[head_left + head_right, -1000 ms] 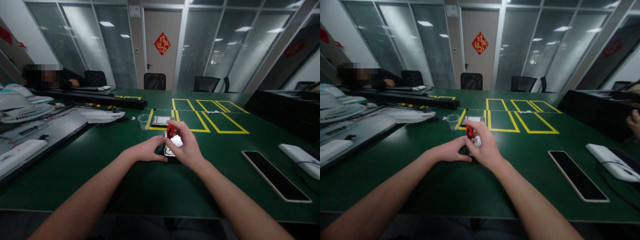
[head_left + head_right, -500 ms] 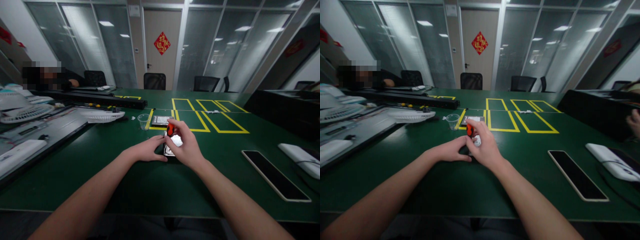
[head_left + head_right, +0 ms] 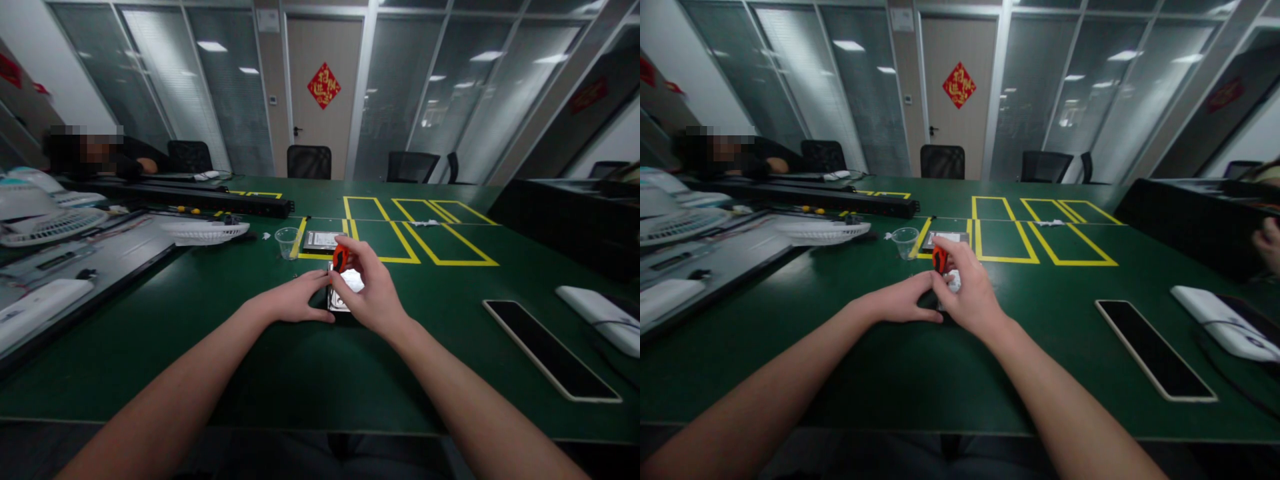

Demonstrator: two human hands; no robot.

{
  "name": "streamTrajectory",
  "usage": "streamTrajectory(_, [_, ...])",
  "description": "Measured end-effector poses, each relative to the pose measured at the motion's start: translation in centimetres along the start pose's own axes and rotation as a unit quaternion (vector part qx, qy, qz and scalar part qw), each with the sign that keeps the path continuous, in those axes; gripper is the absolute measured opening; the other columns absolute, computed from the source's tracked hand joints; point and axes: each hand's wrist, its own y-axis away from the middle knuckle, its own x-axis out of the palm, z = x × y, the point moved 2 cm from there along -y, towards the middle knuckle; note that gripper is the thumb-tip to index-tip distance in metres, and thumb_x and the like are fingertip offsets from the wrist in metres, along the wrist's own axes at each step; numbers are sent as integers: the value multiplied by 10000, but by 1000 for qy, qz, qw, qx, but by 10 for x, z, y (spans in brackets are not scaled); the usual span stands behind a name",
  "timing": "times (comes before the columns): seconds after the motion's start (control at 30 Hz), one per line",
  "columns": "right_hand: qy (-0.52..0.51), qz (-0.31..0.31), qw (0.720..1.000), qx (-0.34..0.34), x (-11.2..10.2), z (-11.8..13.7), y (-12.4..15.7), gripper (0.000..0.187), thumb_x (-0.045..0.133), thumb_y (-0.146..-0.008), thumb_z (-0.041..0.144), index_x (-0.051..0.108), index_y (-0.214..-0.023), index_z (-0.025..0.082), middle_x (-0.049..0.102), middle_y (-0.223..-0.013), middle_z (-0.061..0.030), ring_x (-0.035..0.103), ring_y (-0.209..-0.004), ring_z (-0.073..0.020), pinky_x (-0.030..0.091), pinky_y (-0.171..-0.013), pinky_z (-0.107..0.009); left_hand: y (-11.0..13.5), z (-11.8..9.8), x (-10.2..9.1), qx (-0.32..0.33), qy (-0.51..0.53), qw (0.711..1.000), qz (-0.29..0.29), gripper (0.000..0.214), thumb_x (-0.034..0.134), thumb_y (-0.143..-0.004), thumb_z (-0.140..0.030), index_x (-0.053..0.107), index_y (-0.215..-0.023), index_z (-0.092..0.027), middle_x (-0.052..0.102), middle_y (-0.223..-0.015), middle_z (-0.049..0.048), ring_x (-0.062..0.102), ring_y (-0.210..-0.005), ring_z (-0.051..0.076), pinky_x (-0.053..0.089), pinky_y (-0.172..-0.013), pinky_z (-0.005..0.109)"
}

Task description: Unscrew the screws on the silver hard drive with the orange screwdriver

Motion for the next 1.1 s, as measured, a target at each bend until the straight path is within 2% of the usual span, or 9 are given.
streamTrajectory(0.13, [-16,5,1000,-6,2,1,2,651,686,-1175,163,634,-1798,345,817,-1504,-127,865,-1252,-318,767,-1141,-551,0,0,0,13,3,1000,-2,940,1077,-1015,-649,723,-1803,-279,705,-1920,187,618,-1847,513,485,-1567,696])
streamTrajectory(0.33, [5,5,1000,-25,-2,0,-1,613,821,-1169,240,692,-1758,351,837,-1470,-114,829,-1180,-322,771,-1098,-557,0,-1,1,7,4,1000,-6,872,1093,-1002,-620,771,-1733,-272,709,-1921,184,652,-1820,511,517,-1548,671])
streamTrajectory(0.43, [1,0,1000,-16,-2,-1,-1,599,773,-1184,214,692,-1760,356,837,-1483,-119,833,-1193,-326,772,-1109,-564,0,-2,0,-3,0,1000,-6,934,1104,-993,-630,744,-1780,-279,701,-1932,181,637,-1837,514,510,-1556,666])
streamTrajectory(0.63, [-15,12,1000,0,2,1,3,686,698,-1164,167,627,-1821,351,822,-1548,-131,868,-1246,-327,771,-1158,-575,-1,-3,0,14,4,1000,-2,959,1090,-1011,-630,716,-1822,-281,696,-1933,182,611,-1859,502,465,-1582,674])
streamTrajectory(0.77, [4,7,1000,-22,-1,3,0,611,778,-1186,241,664,-1778,341,837,-1552,-133,853,-1243,-336,772,-1138,-574,-2,0,1,7,-2,1000,-4,903,1100,-998,-610,758,-1764,-273,723,-1900,186,656,-1814,507,512,-1548,672])
streamTrajectory(0.87, [16,3,1000,-22,-3,2,-2,595,822,-1172,250,702,-1747,346,855,-1476,-118,834,-1178,-333,775,-1087,-565,-2,1,1,3,-1,1000,-6,877,1104,-992,-604,774,-1733,-272,744,-1872,179,676,-1792,501,526,-1538,650])
streamTrajectory(0.97, [14,1,1000,-19,-3,1,-1,573,778,-1185,222,715,-1741,350,850,-1405,-104,826,-1127,-316,774,-1056,-545,-1,-1,1,6,0,1000,-6,898,1088,-1006,-624,748,-1761,-277,735,-1882,179,652,-1813,509,519,-1543,667])
streamTrajectory(1.1, [-11,4,1000,-26,-1,4,0,618,690,-1182,156,690,-1768,351,833,-1540,-123,860,-1234,-311,775,-1112,-535,0,-5,-1,0,-4,1000,-1,906,1083,-1005,-650,750,-1754,-263,724,-1892,191,639,-1824,530,523,-1539,693])
